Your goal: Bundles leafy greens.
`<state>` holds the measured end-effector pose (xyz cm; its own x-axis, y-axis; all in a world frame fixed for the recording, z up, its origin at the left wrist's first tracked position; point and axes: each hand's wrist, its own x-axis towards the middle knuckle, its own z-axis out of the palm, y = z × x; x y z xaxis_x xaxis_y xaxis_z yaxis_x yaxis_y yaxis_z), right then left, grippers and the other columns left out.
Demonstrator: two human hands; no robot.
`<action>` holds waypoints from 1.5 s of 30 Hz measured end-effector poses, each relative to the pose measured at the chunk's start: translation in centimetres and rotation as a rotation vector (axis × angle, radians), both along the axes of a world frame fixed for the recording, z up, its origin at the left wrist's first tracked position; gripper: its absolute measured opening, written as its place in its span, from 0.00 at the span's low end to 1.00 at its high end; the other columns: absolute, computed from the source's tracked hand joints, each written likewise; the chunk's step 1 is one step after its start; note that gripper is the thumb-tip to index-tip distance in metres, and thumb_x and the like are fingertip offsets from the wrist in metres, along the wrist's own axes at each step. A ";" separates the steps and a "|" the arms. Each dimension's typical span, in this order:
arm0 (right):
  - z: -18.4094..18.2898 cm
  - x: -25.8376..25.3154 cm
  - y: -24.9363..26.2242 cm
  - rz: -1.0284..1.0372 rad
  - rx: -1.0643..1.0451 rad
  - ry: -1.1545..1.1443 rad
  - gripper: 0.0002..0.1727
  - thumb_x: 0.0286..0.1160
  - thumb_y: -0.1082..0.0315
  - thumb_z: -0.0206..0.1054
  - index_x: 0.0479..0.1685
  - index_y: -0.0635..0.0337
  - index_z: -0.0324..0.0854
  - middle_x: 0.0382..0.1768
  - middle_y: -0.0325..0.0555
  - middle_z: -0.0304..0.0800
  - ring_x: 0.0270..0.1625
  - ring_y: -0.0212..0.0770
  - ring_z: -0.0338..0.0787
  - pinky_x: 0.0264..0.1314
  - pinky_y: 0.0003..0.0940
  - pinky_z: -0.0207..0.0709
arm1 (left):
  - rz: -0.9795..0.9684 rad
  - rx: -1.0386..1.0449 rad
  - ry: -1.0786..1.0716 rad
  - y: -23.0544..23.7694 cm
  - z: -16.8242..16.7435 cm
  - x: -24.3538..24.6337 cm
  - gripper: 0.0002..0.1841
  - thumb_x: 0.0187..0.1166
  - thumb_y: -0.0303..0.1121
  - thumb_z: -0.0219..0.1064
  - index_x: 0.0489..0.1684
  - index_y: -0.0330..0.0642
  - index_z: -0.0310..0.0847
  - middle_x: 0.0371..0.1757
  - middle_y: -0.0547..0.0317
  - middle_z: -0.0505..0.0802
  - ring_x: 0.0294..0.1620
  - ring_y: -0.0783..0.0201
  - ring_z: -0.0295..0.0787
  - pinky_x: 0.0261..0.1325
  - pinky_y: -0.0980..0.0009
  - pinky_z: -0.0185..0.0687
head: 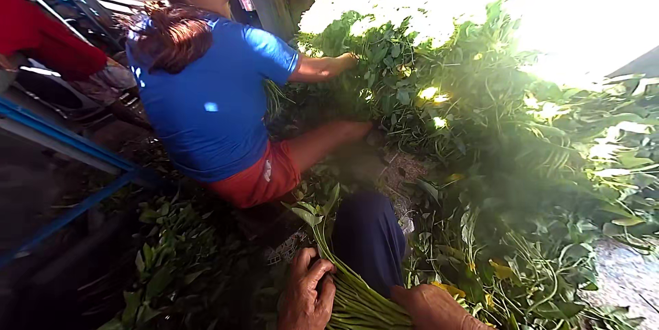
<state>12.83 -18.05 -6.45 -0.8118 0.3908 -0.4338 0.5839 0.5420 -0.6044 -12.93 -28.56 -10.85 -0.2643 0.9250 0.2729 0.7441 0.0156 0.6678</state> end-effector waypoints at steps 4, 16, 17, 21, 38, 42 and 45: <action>-0.1 -0.2 0.2 0.008 -0.015 -0.026 0.28 0.65 0.47 0.78 0.51 0.63 0.81 0.34 0.63 0.90 0.43 0.68 0.92 0.45 0.71 0.80 | 0.130 -0.054 0.232 -0.4 0.2 1.3 0.15 0.75 0.37 0.57 0.39 0.50 0.95 0.54 0.52 0.91 0.61 0.54 0.85 0.63 0.59 0.82; 0.1 -0.4 0.3 -0.002 -0.049 -0.057 0.29 0.64 0.48 0.80 0.54 0.63 0.82 0.38 0.66 0.91 0.47 0.70 0.91 0.49 0.73 0.79 | 0.206 -0.298 -0.368 2.0 0.6 -0.2 0.18 0.62 0.31 0.69 0.52 0.43 0.93 0.73 0.50 0.85 0.79 0.58 0.75 0.81 0.59 0.71; 0.0 -0.3 0.2 -0.007 -0.048 -0.056 0.29 0.64 0.48 0.80 0.54 0.63 0.82 0.38 0.66 0.91 0.47 0.71 0.91 0.49 0.73 0.79 | 0.220 -0.236 -0.405 1.9 0.3 -0.1 0.18 0.59 0.30 0.72 0.51 0.43 0.94 0.72 0.50 0.86 0.78 0.59 0.76 0.79 0.61 0.73; -0.2 -0.4 0.3 0.000 -0.049 -0.057 0.30 0.63 0.47 0.80 0.53 0.63 0.82 0.38 0.65 0.91 0.46 0.70 0.91 0.49 0.73 0.79 | 0.289 -0.171 -0.470 1.6 -0.4 0.3 0.14 0.57 0.36 0.81 0.40 0.42 0.93 0.68 0.49 0.88 0.76 0.58 0.78 0.77 0.63 0.76; 0.3 -0.7 1.1 0.046 -0.120 -0.026 0.33 0.63 0.49 0.81 0.57 0.68 0.82 0.43 0.69 0.90 0.50 0.71 0.91 0.55 0.75 0.77 | 0.290 0.239 0.632 1.6 1.6 1.7 0.34 0.67 0.73 0.66 0.58 0.56 0.88 0.70 0.48 0.88 0.85 0.36 0.68 0.83 0.21 0.33; 1.2 -0.9 1.4 0.071 -0.141 -0.047 0.31 0.63 0.51 0.82 0.55 0.68 0.82 0.45 0.69 0.91 0.52 0.70 0.90 0.57 0.74 0.77 | 0.092 0.327 0.726 2.9 1.7 0.7 0.26 0.78 0.63 0.61 0.60 0.56 0.86 0.67 0.55 0.91 0.79 0.46 0.77 0.85 0.26 0.44; 3.8 -1.4 1.1 0.042 -0.133 -0.061 0.30 0.64 0.54 0.81 0.58 0.69 0.82 0.50 0.69 0.90 0.57 0.70 0.89 0.61 0.72 0.77 | -0.103 0.455 0.790 3.9 1.7 -0.1 0.17 0.82 0.48 0.62 0.63 0.57 0.82 0.67 0.61 0.90 0.80 0.53 0.78 0.87 0.33 0.51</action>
